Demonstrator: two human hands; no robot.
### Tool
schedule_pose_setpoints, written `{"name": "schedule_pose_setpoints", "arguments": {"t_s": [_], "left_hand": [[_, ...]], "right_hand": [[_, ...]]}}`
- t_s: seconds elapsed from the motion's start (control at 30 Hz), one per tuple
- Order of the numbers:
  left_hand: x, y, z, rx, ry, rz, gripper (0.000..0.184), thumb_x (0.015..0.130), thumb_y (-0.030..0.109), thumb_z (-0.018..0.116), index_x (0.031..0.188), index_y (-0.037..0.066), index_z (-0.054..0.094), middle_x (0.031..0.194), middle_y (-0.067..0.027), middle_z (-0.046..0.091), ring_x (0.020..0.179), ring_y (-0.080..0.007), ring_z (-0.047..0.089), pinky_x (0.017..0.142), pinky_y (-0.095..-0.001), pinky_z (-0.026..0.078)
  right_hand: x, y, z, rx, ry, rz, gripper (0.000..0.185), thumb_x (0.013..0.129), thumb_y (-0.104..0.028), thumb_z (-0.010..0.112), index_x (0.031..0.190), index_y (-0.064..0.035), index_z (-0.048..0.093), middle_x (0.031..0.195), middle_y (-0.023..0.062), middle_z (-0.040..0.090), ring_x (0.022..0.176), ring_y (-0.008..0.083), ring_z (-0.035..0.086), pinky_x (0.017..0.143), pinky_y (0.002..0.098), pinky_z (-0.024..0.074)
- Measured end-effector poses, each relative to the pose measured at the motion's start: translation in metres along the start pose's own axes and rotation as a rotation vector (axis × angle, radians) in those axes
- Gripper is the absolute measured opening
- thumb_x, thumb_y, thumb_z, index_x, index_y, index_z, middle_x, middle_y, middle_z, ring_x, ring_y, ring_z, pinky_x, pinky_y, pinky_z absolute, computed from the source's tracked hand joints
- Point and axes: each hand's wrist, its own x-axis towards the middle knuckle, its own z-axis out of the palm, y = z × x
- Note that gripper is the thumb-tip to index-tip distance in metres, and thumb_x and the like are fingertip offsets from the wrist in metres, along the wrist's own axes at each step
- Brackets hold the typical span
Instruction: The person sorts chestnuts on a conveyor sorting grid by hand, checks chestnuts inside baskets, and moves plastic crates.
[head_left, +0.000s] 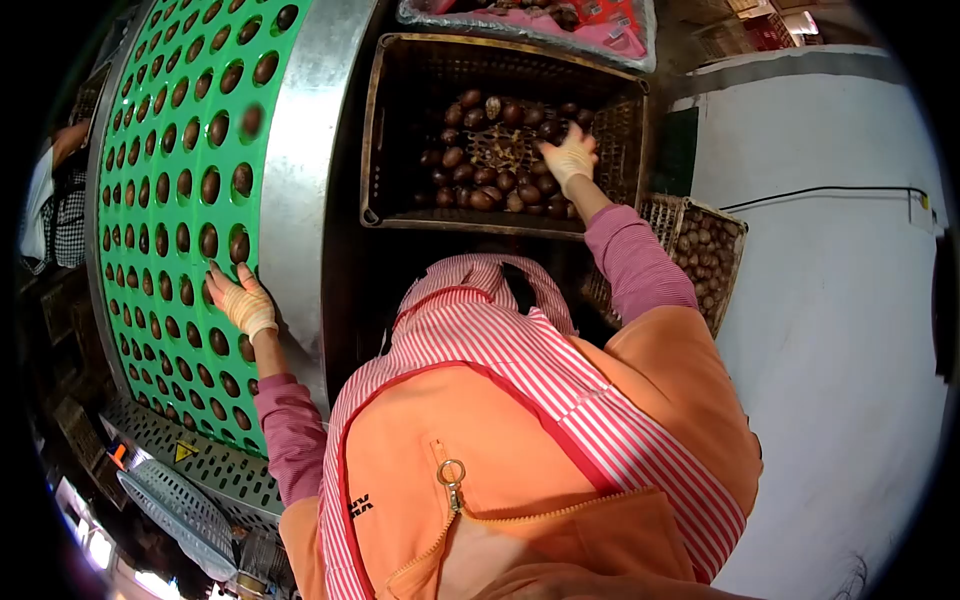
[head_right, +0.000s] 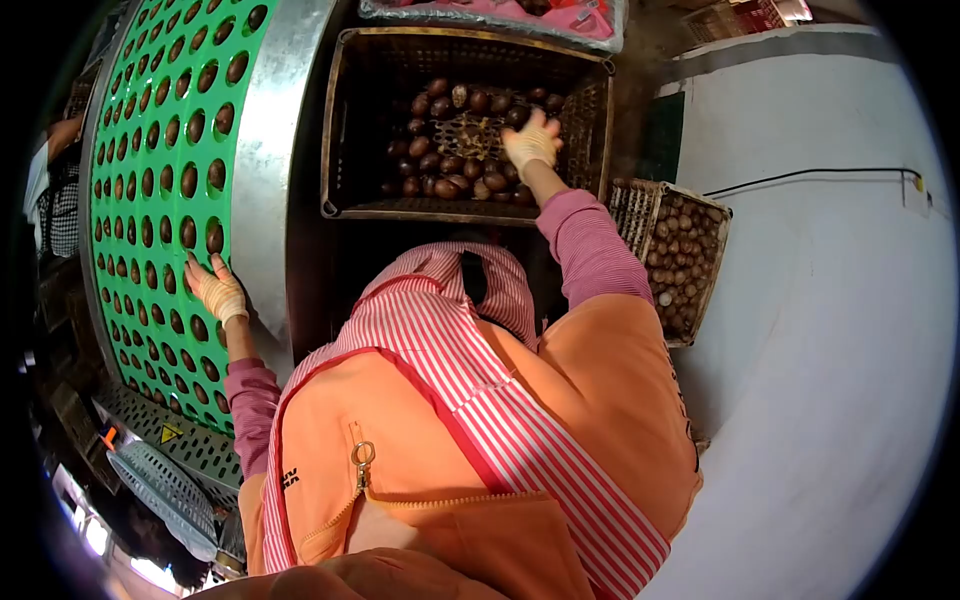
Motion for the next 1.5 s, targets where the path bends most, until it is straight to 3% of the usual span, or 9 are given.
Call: {"name": "schedule_pose_setpoints", "arguments": {"t_s": [0.27, 0.57, 0.63, 0.9, 1.13, 1.17, 1.27, 1.37, 1.5], "left_hand": [[0.001, 0.002, -0.005, 0.046, -0.006, 0.002, 0.06, 0.097, 0.041, 0.05, 0.141, 0.003, 0.039, 0.143, -0.0229, 0.038, 0.131, -0.0412, 0.038, 0.107, -0.0489, 0.034], [0.003, -0.003, -0.003, 0.046, -0.032, 0.037, 0.06, 0.097, 0.04, 0.05, 0.14, 0.0, 0.039, 0.143, -0.0251, 0.037, 0.131, -0.0423, 0.037, 0.108, -0.0486, 0.034], [0.003, -0.001, -0.004, 0.036, -0.036, 0.032, 0.061, 0.097, 0.04, 0.05, 0.14, -0.001, 0.039, 0.143, -0.0256, 0.037, 0.131, -0.0426, 0.038, 0.108, -0.0487, 0.035], [0.003, 0.001, -0.007, 0.062, -0.006, 0.053, 0.064, 0.096, 0.045, 0.05, 0.139, -0.002, 0.041, 0.142, -0.0269, 0.038, 0.128, -0.0435, 0.041, 0.105, -0.0488, 0.038], [0.021, 0.114, 0.001, -0.106, 0.077, 0.377, 0.058, 0.091, 0.037, 0.062, 0.132, -0.002, 0.048, 0.139, -0.0294, 0.04, 0.124, -0.0421, 0.046, 0.102, -0.052, 0.041], [0.013, 0.16, 0.013, -0.669, 0.022, 0.293, 0.054, 0.09, 0.024, 0.066, 0.132, -0.004, 0.047, 0.139, -0.0283, 0.041, 0.125, -0.0413, 0.046, 0.104, -0.0489, 0.04], [0.024, 0.233, 0.019, -0.642, -0.252, 0.594, 0.05, 0.089, 0.009, 0.062, 0.136, 0.002, 0.048, 0.135, -0.0176, 0.051, 0.127, -0.0313, 0.047, 0.106, -0.0393, 0.039], [0.025, 0.278, 0.071, -0.789, -0.482, 0.457, 0.046, 0.092, 0.018, 0.058, 0.134, 0.003, 0.049, 0.132, -0.02, 0.052, 0.122, -0.0358, 0.05, 0.104, -0.0404, 0.039], [0.026, 0.292, 0.147, -0.504, -0.622, 0.23, 0.053, 0.09, 0.03, 0.058, 0.136, 0.006, 0.046, 0.134, -0.0251, 0.049, 0.121, -0.0411, 0.05, 0.101, -0.0458, 0.042]], "right_hand": [[0.018, 0.004, 0.018, -0.057, -0.211, 0.184, 0.084, 0.078, -0.045, 0.071, 0.148, -0.0181, 0.032, 0.147, 0.0247, 0.025, 0.13, 0.0426, 0.028, 0.103, 0.0516, 0.0389], [-0.041, -0.041, 0.094, -0.877, -0.562, -1.327, 0.055, 0.084, -0.018, 0.062, 0.136, -0.0342, 0.051, 0.154, 0.0051, 0.028, 0.143, 0.0356, 0.022, 0.11, 0.0596, 0.0281], [-0.044, -0.057, 0.103, -0.985, -0.61, -1.333, 0.047, 0.089, -0.016, 0.056, 0.132, -0.0356, 0.055, 0.156, 0.0036, 0.027, 0.146, 0.034, 0.018, 0.111, 0.0641, 0.0222], [-0.024, -0.058, 0.108, -1.016, -0.449, -1.227, 0.043, 0.088, -0.015, 0.061, 0.127, -0.0334, 0.056, 0.156, -0.0056, 0.024, 0.146, 0.0319, 0.018, 0.107, 0.0726, 0.0225], [0.021, -0.025, 0.081, -0.774, -0.104, -0.807, 0.053, 0.086, -0.018, 0.063, 0.136, -0.0309, 0.048, 0.154, 0.0091, 0.026, 0.142, 0.0376, 0.024, 0.107, 0.0694, 0.0204], [0.021, -0.019, 0.078, -0.665, -0.068, -0.721, 0.055, 0.085, -0.022, 0.065, 0.137, -0.0292, 0.047, 0.154, 0.011, 0.026, 0.142, 0.039, 0.024, 0.107, 0.069, 0.0213], [0.026, -0.003, 0.075, -0.305, 0.078, -0.382, 0.069, 0.081, -0.039, 0.069, 0.141, -0.0199, 0.04, 0.154, 0.0173, 0.021, 0.141, 0.0434, 0.021, 0.106, 0.0684, 0.0242], [0.034, 0.002, 0.044, 0.013, 0.279, -0.129, 0.065, 0.088, -0.041, 0.06, 0.143, -0.0149, 0.039, 0.153, 0.0174, 0.027, 0.138, 0.0427, 0.027, 0.111, 0.0533, 0.0307], [0.043, 0.011, 0.022, 0.092, 0.035, 0.077, 0.07, 0.093, -0.051, 0.05, 0.149, -0.0126, 0.032, 0.153, 0.0188, 0.031, 0.138, 0.0391, 0.033, 0.111, 0.0484, 0.0319]]}}
